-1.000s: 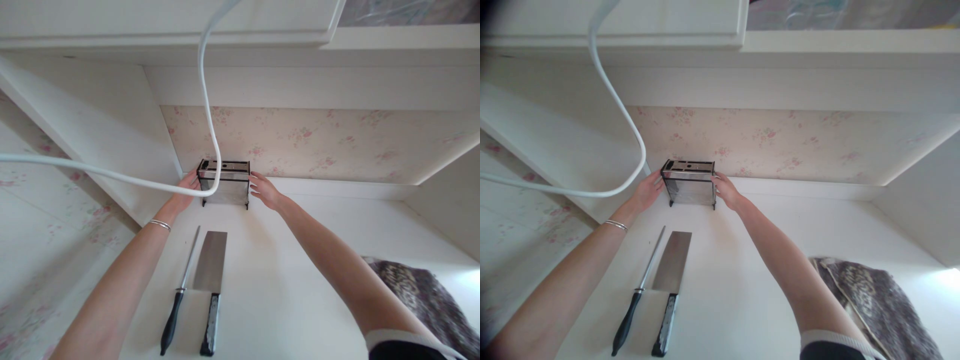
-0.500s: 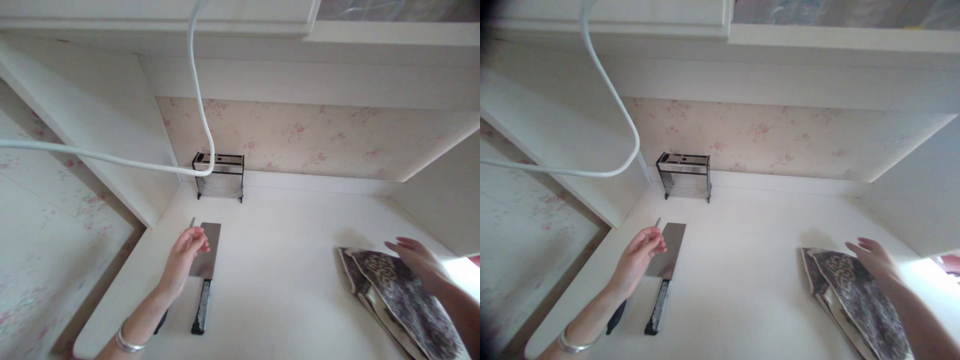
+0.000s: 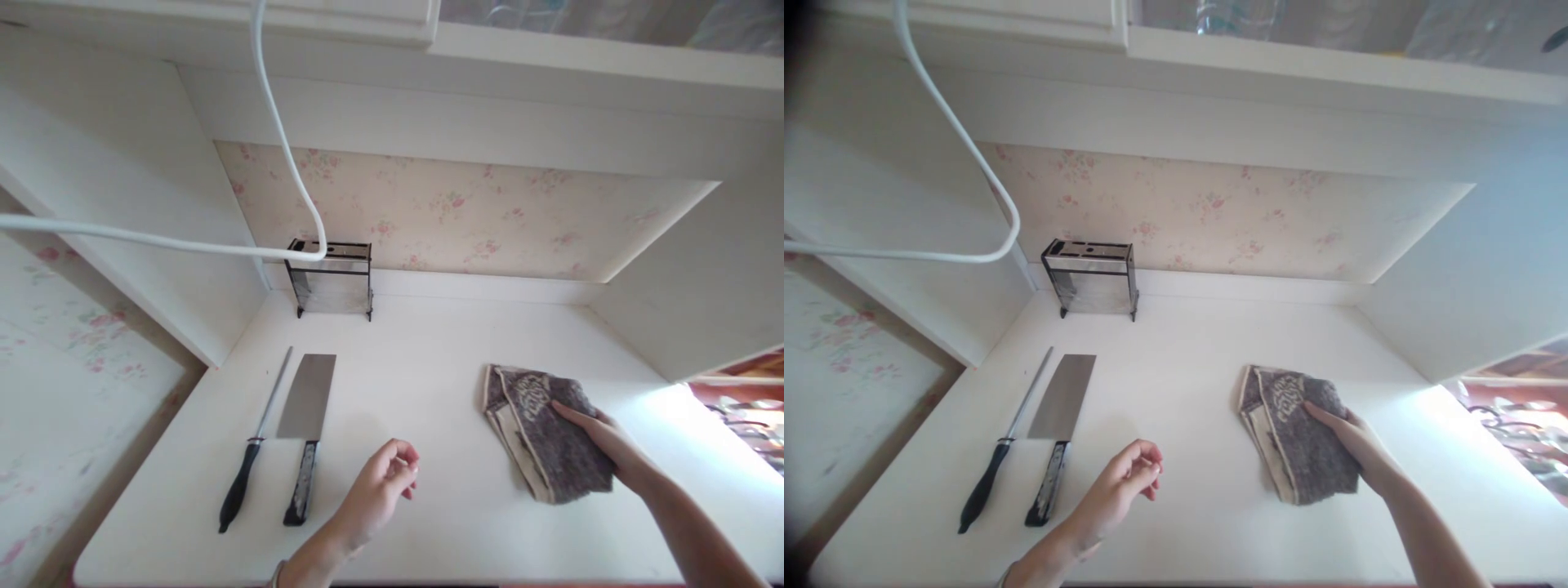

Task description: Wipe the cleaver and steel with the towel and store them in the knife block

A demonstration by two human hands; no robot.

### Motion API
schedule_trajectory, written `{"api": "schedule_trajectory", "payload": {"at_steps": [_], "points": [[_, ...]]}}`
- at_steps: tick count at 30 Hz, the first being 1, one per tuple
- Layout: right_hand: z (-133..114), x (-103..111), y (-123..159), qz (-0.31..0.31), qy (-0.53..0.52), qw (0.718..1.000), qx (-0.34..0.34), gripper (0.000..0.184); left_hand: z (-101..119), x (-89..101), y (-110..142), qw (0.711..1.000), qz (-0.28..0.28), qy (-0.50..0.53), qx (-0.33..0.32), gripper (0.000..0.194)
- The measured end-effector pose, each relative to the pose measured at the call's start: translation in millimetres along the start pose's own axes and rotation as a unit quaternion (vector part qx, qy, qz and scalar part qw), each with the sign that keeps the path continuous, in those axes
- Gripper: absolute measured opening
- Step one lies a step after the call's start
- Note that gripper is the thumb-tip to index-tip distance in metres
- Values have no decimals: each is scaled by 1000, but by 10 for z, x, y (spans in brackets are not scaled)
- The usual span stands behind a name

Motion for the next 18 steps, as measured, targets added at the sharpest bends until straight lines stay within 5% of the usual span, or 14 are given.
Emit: {"api": "schedule_trajectory", "payload": {"at_steps": [3,8,13,18], "points": [[-212,-379,-76,-17,78,996,41,56,52,-4,-34,1000,7,-23,-7,20],[-776,-924,9,69,218,947,224,49,84,96,-80,999,35,-16,-9,23],[-854,-1687,189,-112,-18,970,216,41,-41,173,-162,997,44,58,-4,34],[-850,-2099,461,-229,-273,920,164,38,127,246,-224,980,49,170,-85,60]]}}
Point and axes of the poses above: each hand's wrist, its own y-axis away from the middle knuckle, its own x-axis out of the back of the hand, z = x × y, the point moved 10 cm from there along -y, towards the middle knuckle, and after that the axes turned 8 degrees about -z, right-handed, at the moved point
